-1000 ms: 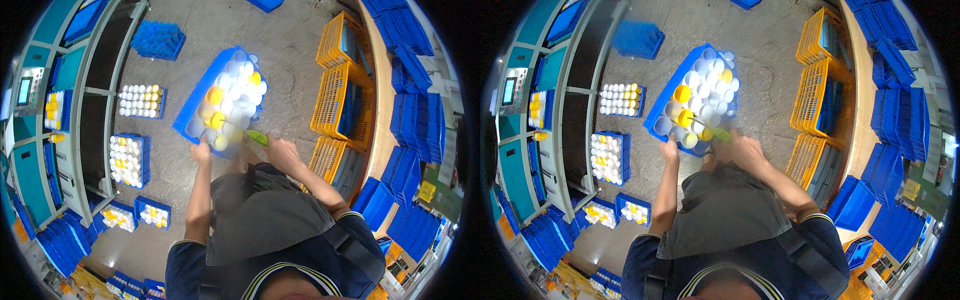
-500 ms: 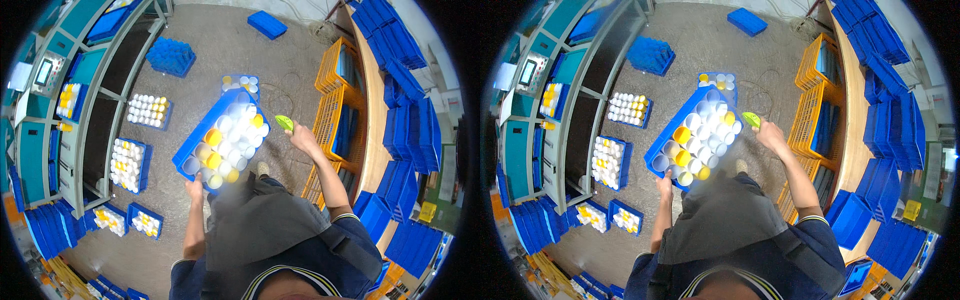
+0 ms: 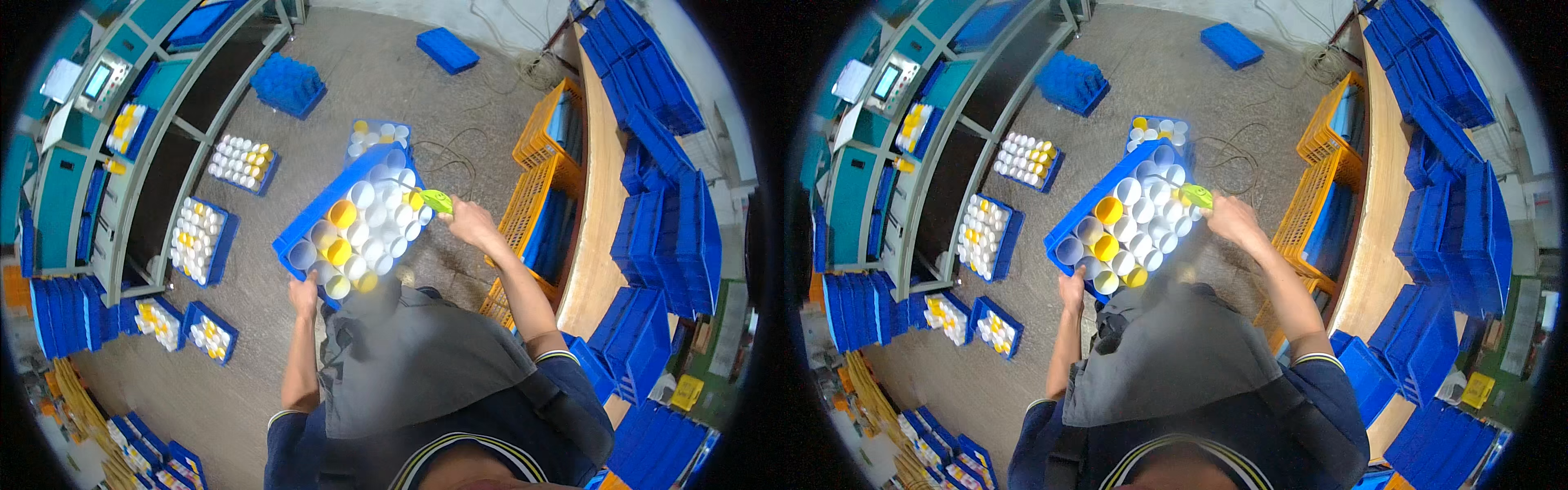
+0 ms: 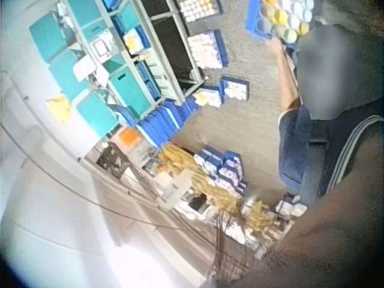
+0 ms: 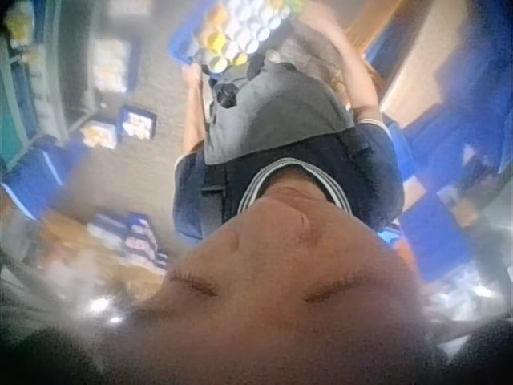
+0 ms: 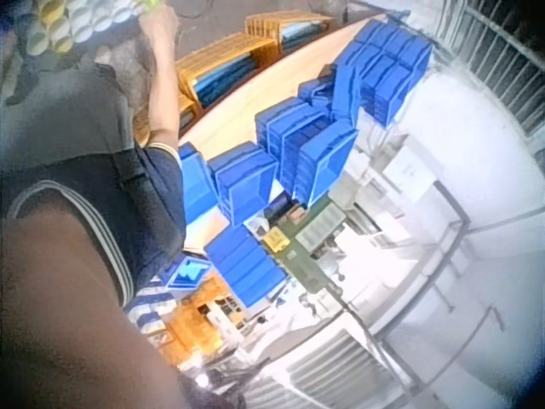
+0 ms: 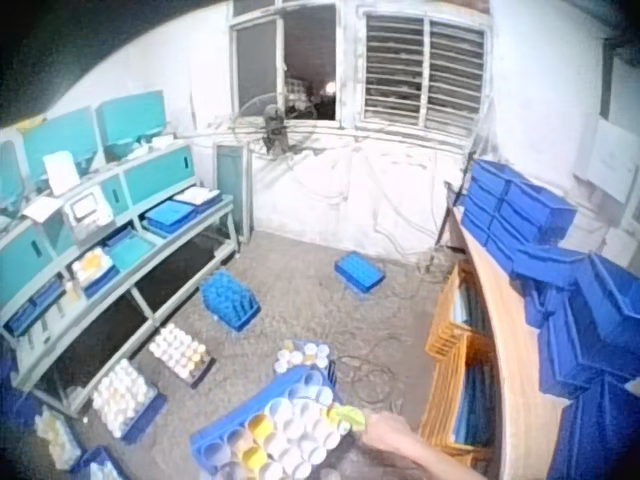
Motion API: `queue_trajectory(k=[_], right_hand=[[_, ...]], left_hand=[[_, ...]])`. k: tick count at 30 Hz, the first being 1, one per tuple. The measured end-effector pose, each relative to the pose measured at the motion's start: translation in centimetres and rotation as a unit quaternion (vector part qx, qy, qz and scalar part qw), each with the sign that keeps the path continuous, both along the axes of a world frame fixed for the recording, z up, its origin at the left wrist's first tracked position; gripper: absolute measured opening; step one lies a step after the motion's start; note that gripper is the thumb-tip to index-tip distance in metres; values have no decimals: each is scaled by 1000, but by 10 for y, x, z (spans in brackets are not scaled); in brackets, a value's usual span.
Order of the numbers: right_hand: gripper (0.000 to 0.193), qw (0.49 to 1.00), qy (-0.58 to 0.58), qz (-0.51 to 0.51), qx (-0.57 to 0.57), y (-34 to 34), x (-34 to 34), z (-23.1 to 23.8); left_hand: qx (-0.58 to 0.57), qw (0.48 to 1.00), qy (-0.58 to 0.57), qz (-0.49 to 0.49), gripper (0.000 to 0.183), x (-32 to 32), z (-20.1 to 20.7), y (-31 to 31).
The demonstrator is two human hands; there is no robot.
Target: The person fills small white and yellow containers from a stack, places them into blue trays, and moves the trays to a machine. They then use a green handheld device to scan or treat the containers and place labels on some of them.
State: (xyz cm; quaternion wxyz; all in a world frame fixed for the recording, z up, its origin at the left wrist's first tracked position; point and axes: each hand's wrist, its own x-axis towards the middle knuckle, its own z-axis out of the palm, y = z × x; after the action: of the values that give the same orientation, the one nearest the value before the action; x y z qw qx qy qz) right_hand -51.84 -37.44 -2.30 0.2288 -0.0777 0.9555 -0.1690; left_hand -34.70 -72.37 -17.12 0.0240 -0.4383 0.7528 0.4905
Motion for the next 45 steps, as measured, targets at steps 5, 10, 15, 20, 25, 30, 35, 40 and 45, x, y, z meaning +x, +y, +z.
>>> queue_trajectory(k=[5, 10, 15, 20, 25, 30, 35, 40, 45], right_hand=[[51, 998, 6, 56, 5, -6, 15, -1], [40, 995, 12, 99, -23, -21, 36, 16], [34, 988, 7, 149, -48, -43, 52, 32], [30, 970, 43, 222, -91, -73, 68, 33], [30, 971, 86, 216, -58, -74, 70, 34], [29, 969, 49, 240, -39, -56, 77, 27], [30, 945, -36, 324, 5, -62, 98, 3], [32, 964, 17, 264, 23, -58, 84, -13], [36, 979, 32, 196, 56, -51, 44, -22]], left_hand=[[-83, 993, -72, -32, 40, -1, 6, 18], [-167, 979, -113, -27, 63, -9, 20, 36], [-172, 973, -148, -39, 88, -13, 35, 43], [-173, 972, -159, -16, 89, -15, 36, 46], [-170, 978, -121, 15, 87, -11, 30, 41], [-155, 982, -92, 55, 83, -6, 25, 28], [-116, 985, -100, 80, 85, 0, 11, 12], [-111, 982, -95, 118, 84, 11, -8, 0], [-34, 985, -97, 141, 62, 25, -11, -8]])
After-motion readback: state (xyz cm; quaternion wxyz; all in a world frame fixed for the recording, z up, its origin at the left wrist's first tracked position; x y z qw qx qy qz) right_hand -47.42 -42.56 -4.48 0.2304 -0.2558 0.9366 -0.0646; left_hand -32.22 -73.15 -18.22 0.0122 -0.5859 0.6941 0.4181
